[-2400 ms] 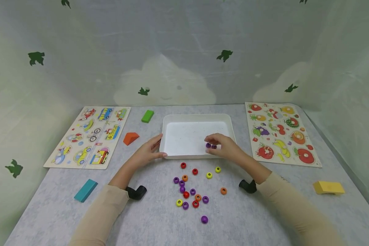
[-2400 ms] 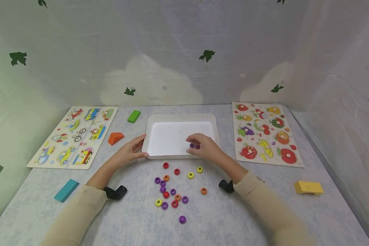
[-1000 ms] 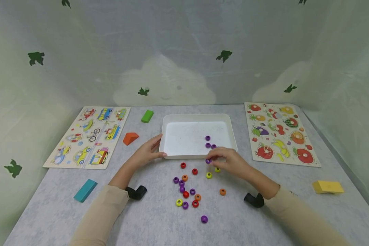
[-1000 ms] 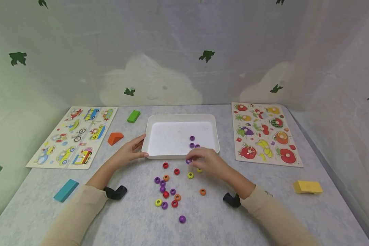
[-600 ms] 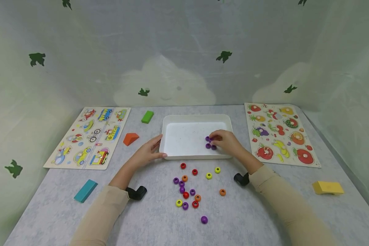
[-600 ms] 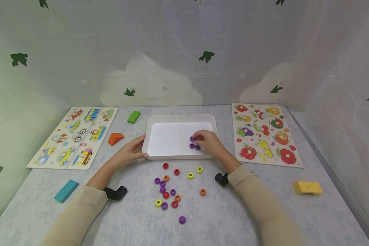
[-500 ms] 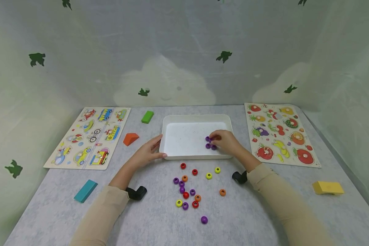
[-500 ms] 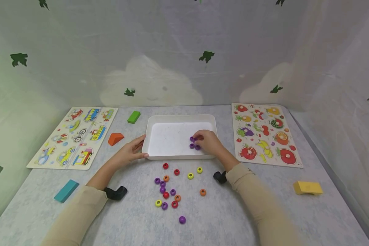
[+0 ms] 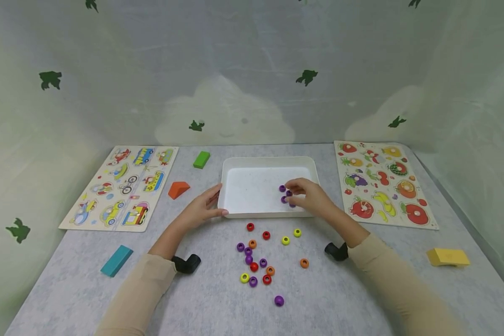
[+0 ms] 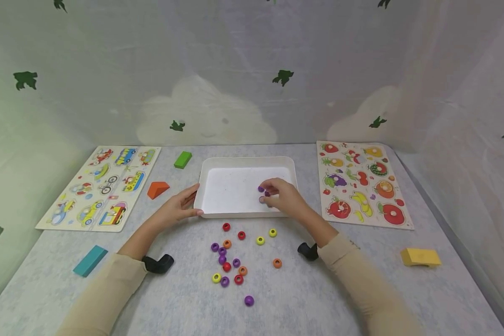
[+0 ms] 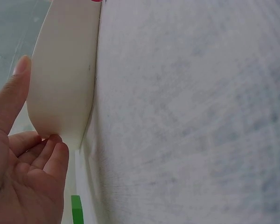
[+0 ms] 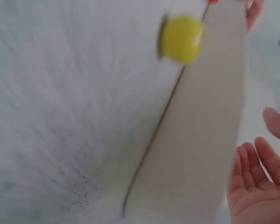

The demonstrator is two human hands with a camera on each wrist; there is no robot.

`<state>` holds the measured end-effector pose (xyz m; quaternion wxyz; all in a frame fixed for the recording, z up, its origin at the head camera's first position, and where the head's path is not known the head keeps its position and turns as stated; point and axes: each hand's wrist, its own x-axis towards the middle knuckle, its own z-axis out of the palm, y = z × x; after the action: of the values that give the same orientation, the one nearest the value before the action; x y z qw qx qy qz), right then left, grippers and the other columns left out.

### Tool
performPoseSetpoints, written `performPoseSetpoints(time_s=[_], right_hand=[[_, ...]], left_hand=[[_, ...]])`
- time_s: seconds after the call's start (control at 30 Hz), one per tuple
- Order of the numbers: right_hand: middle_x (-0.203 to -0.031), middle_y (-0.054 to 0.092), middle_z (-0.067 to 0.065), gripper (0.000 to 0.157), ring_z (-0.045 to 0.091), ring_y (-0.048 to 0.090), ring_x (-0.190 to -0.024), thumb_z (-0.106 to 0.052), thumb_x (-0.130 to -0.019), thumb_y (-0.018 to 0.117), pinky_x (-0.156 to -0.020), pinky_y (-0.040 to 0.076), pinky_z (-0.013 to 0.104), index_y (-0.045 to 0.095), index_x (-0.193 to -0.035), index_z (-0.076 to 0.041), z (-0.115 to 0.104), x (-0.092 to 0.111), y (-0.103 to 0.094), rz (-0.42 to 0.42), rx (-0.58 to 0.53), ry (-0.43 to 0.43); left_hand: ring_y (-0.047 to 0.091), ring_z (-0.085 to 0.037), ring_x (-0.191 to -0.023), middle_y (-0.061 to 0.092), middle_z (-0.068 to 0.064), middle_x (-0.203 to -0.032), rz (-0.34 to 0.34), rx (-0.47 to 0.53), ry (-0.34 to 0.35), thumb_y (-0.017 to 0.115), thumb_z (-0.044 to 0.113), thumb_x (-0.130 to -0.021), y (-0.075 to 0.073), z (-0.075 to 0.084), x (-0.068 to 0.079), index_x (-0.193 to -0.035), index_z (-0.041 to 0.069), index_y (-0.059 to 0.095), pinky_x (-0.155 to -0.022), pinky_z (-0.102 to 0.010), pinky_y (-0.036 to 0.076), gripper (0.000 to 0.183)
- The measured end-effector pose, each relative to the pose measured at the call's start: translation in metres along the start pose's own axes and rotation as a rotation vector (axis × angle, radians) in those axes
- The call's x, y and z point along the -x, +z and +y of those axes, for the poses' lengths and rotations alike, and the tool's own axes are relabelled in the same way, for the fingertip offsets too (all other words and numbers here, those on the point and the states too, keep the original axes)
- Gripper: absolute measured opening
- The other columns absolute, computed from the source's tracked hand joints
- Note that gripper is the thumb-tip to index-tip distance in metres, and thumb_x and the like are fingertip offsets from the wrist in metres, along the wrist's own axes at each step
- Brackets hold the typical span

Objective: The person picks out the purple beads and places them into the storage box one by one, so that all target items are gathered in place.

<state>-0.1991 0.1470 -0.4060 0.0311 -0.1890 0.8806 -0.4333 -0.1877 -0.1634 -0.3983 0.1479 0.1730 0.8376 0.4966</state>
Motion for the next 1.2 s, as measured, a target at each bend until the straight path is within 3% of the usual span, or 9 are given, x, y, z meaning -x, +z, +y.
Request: performPoseSetpoints(time_s=[0.1, 0.3, 0.4, 0.6, 0.77, 1.0, 1.2], right_hand=[[-0.1, 0.052, 0.005, 0.038, 0.021, 0.05, -0.091, -0.024, -0.072, 0.064, -0.08, 0.042, 0.035, 0.053, -0.104, -0.007, -0.016, 0.024, -0.002, -0.012, -0.079, -0.113], [-0.097, 0.053, 0.003, 0.037, 0.015, 0.05, -0.089, -0.006, -0.069, 0.065, -0.077, 0.043, 0.035, 0.051, -0.102, -0.004, -0.056, 0.074, 0.001, -0.12, -0.144, -0.258], [-0.098, 0.053, 0.004, 0.039, 0.016, 0.051, -0.088, -0.012, -0.069, 0.066, -0.076, 0.044, 0.032, 0.051, -0.104, -0.005, -0.051, 0.093, 0.014, -0.213, -0.162, -0.28], [-0.1, 0.053, -0.001, 0.04, 0.012, 0.05, -0.087, -0.023, -0.071, 0.064, -0.075, 0.043, 0.024, 0.051, -0.107, -0.013, -0.039, 0.12, 0.04, -0.438, -0.178, -0.248], [-0.099, 0.052, -0.008, 0.03, 0.005, 0.048, -0.087, -0.026, -0.074, 0.06, -0.075, 0.042, 0.019, 0.052, -0.103, -0.018, -0.034, 0.132, 0.056, -0.549, -0.157, -0.308], [-0.095, 0.053, -0.014, 0.016, -0.001, 0.047, -0.09, -0.022, -0.078, 0.056, -0.078, 0.041, 0.018, 0.057, -0.094, -0.022, -0.036, 0.137, 0.064, -0.572, -0.087, -0.334], [-0.093, 0.054, -0.012, 0.016, 0.0, 0.049, -0.084, -0.019, -0.078, 0.056, -0.071, 0.043, 0.017, 0.058, -0.094, -0.02, -0.039, 0.126, 0.056, -0.476, -0.095, -0.307]], left_hand=[[0.021, -0.021, -0.12, 0.015, -0.01, -0.135, 0.004, -0.013, -0.003, 0.065, 0.014, -0.07, 0.0, 0.001, 0.0, -0.132, 0.004, 0.016, -0.095, -0.034, 0.024, 0.08], [0.021, -0.023, -0.12, 0.015, -0.011, -0.135, 0.007, -0.012, 0.005, 0.065, 0.013, -0.07, 0.0, 0.003, -0.001, -0.132, 0.003, 0.017, -0.095, -0.035, 0.024, 0.079], [0.021, -0.022, -0.12, 0.015, -0.01, -0.135, 0.005, -0.013, -0.004, 0.065, 0.013, -0.07, 0.0, 0.003, -0.001, -0.132, 0.004, 0.016, -0.095, -0.035, 0.024, 0.079], [0.021, -0.022, -0.12, 0.015, -0.009, -0.135, 0.007, -0.016, -0.018, 0.066, 0.014, -0.07, 0.0, 0.003, -0.001, -0.132, 0.005, 0.016, -0.095, -0.034, 0.025, 0.08], [0.022, -0.022, -0.12, 0.015, -0.009, -0.135, 0.01, -0.025, -0.016, 0.066, 0.015, -0.07, 0.0, 0.0, -0.001, -0.132, 0.005, 0.016, -0.095, -0.035, 0.025, 0.08], [0.021, -0.022, -0.12, 0.015, -0.008, -0.135, 0.009, -0.026, -0.018, 0.066, 0.016, -0.07, 0.0, -0.002, -0.001, -0.132, 0.006, 0.016, -0.095, -0.034, 0.024, 0.08], [0.021, -0.023, -0.12, 0.015, -0.01, -0.135, 0.005, -0.002, -0.009, 0.066, 0.015, -0.07, 0.0, -0.001, -0.001, -0.132, 0.005, 0.016, -0.095, -0.036, 0.023, 0.08]])
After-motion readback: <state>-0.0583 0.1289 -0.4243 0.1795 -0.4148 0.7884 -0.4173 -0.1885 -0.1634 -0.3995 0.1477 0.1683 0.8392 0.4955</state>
